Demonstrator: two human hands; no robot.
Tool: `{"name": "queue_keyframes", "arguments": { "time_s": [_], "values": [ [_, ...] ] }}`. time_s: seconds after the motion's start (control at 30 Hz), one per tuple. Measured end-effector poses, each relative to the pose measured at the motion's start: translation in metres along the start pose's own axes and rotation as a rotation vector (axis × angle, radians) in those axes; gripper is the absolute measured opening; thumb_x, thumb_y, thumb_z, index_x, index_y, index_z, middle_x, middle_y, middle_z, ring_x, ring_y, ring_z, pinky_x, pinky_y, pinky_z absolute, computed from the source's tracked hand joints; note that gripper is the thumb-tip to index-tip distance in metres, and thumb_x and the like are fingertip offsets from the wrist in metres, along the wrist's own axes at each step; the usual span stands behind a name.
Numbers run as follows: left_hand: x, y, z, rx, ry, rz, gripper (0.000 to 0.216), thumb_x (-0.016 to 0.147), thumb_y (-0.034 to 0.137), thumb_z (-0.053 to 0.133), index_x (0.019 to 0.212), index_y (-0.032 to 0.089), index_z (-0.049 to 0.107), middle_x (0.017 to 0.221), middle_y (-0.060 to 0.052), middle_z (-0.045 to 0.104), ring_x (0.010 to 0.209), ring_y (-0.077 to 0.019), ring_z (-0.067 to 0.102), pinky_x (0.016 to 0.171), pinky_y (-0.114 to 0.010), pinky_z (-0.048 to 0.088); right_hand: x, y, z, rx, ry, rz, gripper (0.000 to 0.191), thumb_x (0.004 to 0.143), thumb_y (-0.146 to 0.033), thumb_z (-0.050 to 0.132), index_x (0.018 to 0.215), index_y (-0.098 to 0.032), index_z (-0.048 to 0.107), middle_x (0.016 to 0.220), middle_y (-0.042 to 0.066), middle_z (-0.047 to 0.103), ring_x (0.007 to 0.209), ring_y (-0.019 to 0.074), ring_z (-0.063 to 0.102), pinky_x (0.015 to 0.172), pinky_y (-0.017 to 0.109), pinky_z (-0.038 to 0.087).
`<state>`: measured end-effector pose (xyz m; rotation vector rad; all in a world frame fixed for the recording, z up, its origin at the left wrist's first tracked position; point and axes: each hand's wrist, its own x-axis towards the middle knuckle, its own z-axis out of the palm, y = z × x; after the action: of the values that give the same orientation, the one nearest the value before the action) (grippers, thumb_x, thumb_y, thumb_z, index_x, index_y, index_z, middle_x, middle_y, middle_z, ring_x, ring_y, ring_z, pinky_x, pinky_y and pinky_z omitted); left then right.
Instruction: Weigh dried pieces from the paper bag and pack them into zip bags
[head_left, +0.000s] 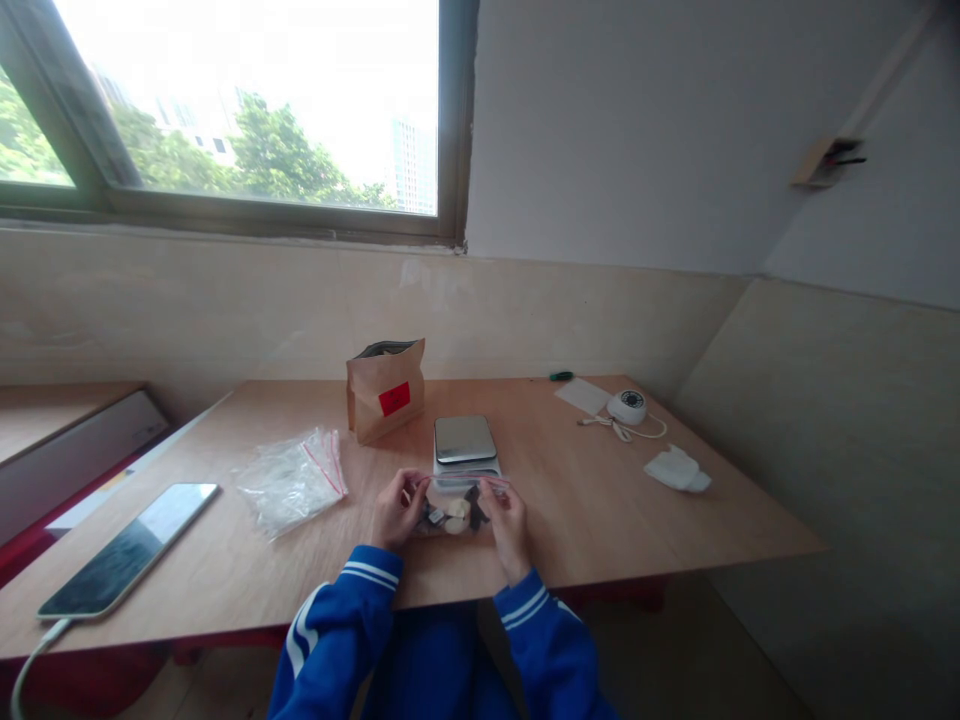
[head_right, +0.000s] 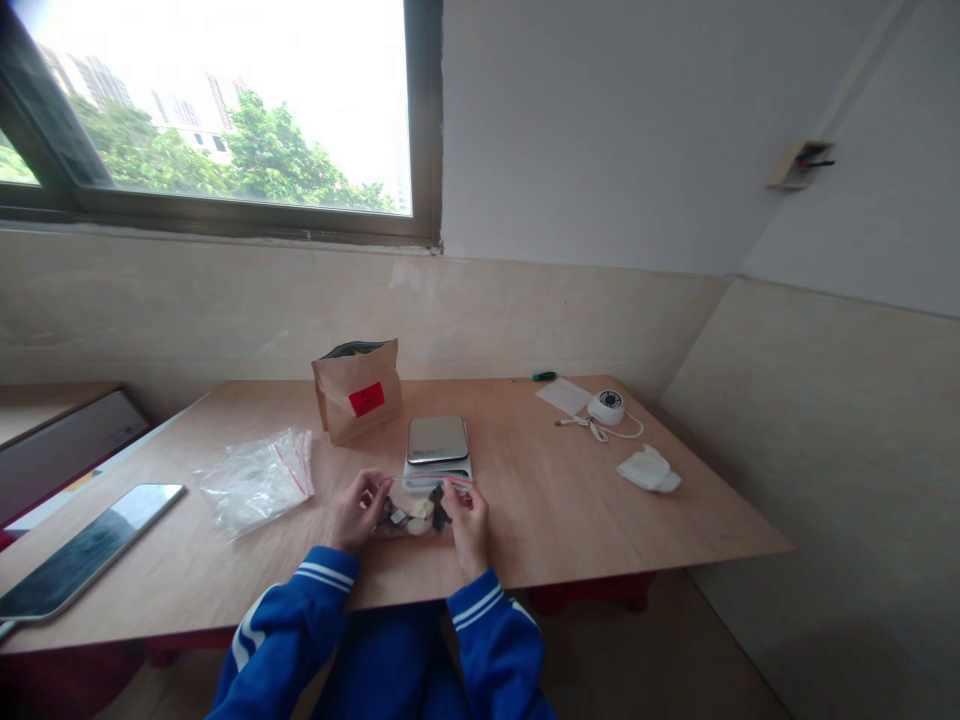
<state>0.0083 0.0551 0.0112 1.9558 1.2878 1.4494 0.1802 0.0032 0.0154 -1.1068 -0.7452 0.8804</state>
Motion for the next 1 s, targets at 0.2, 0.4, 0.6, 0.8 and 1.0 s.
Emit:
{"name": "queue_keyframes", "arguments": {
  "time_s": [0.2,0.4,0.6,0.8,1.0],
  "values": [
    [0.0000,-0.0008,-0.0011,0.005,-0.013,-0.007,0.024,0.083,0.038,0.053,0.069,0.019,0.052,0.069,-0.001,0.067,0.049,-0.0091,0.052,0.047,-0.021,0.041,0.0017,0.0049,-0.0021,0.007,-0.015,-0.039,0.032,0.073,-0.043,0.069,0.088,-0.014,0.068,0.080,0.005,0.069,0.074,0.0173,0.063,0.067,0.027,0.050],
    [-0.0007,0.0010,-0.0020,0.008,-0.034,0.003,0.024,0.084,0.038,0.051,0.070,0.019,0.051,0.069,-0.001,0.067,0.048,-0.0090,0.050,0.047,-0.021,0.039,0.0016,0.0033,-0.0028,-0.012,-0.018,-0.053,0.030,0.075,-0.041,0.068,0.088,-0.015,0.067,0.081,0.005,0.069,0.076,0.0174,0.063,0.068,0.027,0.050],
    [-0.0009,0.0075,-0.0044,0.050,-0.083,0.006,0.023,0.083,0.041,0.051,0.086,0.019,0.056,0.055,0.005,0.054,0.045,-0.0088,0.046,0.046,-0.020,0.038,-0.0016,-0.0019,-0.0002,0.017,-0.057,0.017,0.034,0.074,-0.043,0.068,0.093,-0.015,0.066,0.085,0.006,0.070,0.079,0.0183,0.065,0.070,0.028,0.051],
    [-0.0004,0.0058,-0.0031,0.051,-0.088,0.074,0.022,0.085,0.040,0.050,0.081,0.019,0.056,0.053,0.005,0.052,0.045,-0.0085,0.047,0.046,-0.020,0.038,-0.0027,-0.0026,0.0011,-0.039,-0.087,0.051,0.039,0.070,-0.044,0.071,0.092,-0.012,0.067,0.087,0.009,0.071,0.081,0.0210,0.066,0.073,0.031,0.051],
    [-0.0029,0.0049,-0.0019,0.082,-0.062,0.109,0.018,0.085,0.036,0.050,0.080,0.019,0.055,0.055,0.005,0.053,0.044,-0.0079,0.047,0.046,-0.019,0.038,-0.0009,0.0002,0.0011,-0.071,-0.090,-0.039,0.031,0.072,-0.042,0.070,0.086,-0.014,0.068,0.081,0.007,0.070,0.076,0.0187,0.065,0.071,0.030,0.051]
  ]
}}
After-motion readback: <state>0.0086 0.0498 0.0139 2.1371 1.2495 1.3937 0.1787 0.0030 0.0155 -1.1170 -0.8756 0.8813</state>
